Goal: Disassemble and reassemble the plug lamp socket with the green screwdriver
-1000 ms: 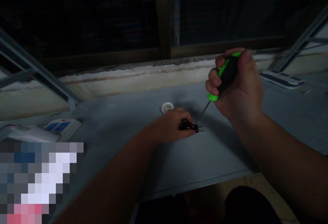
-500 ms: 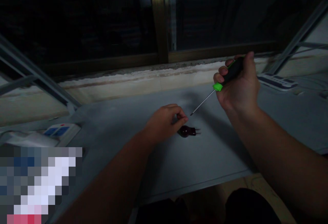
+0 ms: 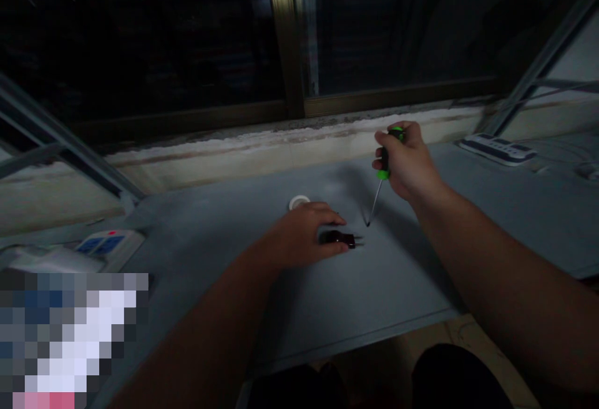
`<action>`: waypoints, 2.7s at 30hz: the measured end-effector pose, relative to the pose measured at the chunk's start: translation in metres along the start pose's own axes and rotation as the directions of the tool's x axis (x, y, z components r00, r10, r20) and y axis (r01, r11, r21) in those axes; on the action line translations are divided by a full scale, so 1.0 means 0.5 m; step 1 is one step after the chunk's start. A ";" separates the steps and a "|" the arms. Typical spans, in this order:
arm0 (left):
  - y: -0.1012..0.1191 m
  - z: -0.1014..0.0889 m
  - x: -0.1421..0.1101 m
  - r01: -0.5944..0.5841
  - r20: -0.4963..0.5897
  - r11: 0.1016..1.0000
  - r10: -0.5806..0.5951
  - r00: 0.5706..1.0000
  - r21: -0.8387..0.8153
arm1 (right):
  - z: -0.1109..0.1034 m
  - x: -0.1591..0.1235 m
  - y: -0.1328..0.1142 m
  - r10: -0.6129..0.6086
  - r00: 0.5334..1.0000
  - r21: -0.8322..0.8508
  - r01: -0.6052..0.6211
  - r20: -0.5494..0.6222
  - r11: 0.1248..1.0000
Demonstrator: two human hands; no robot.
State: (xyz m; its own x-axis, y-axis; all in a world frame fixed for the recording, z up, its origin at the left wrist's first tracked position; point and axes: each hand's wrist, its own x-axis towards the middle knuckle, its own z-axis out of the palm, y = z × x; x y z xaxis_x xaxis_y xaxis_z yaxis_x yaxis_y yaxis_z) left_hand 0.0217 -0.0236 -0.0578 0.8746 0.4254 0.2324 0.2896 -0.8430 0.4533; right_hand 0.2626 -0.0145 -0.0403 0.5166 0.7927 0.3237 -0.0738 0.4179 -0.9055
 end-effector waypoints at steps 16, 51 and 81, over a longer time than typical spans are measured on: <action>-0.026 0.017 0.017 0.246 -0.100 0.713 -0.406 0.908 -0.656 | -0.032 0.004 0.099 0.282 0.810 -0.815 0.358 0.514 0.455; -0.031 0.004 0.024 0.046 -0.188 0.385 -0.548 0.815 -0.922 | 0.030 -0.076 0.033 0.208 0.637 -0.187 -0.102 0.742 0.977; -0.026 -0.003 0.020 0.114 -0.151 0.444 -0.518 0.842 -0.889 | 0.024 -0.075 0.029 0.255 0.561 -0.277 -0.048 0.787 0.960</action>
State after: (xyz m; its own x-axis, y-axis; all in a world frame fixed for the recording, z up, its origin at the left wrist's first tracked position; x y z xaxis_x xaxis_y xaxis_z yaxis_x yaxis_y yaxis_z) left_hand 0.0260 -0.0077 -0.0599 0.5274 0.8448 0.0907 -0.1173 -0.0333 0.9925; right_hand 0.2319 -0.0329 -0.0626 -0.4008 0.9009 0.1664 0.1402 0.2398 -0.9606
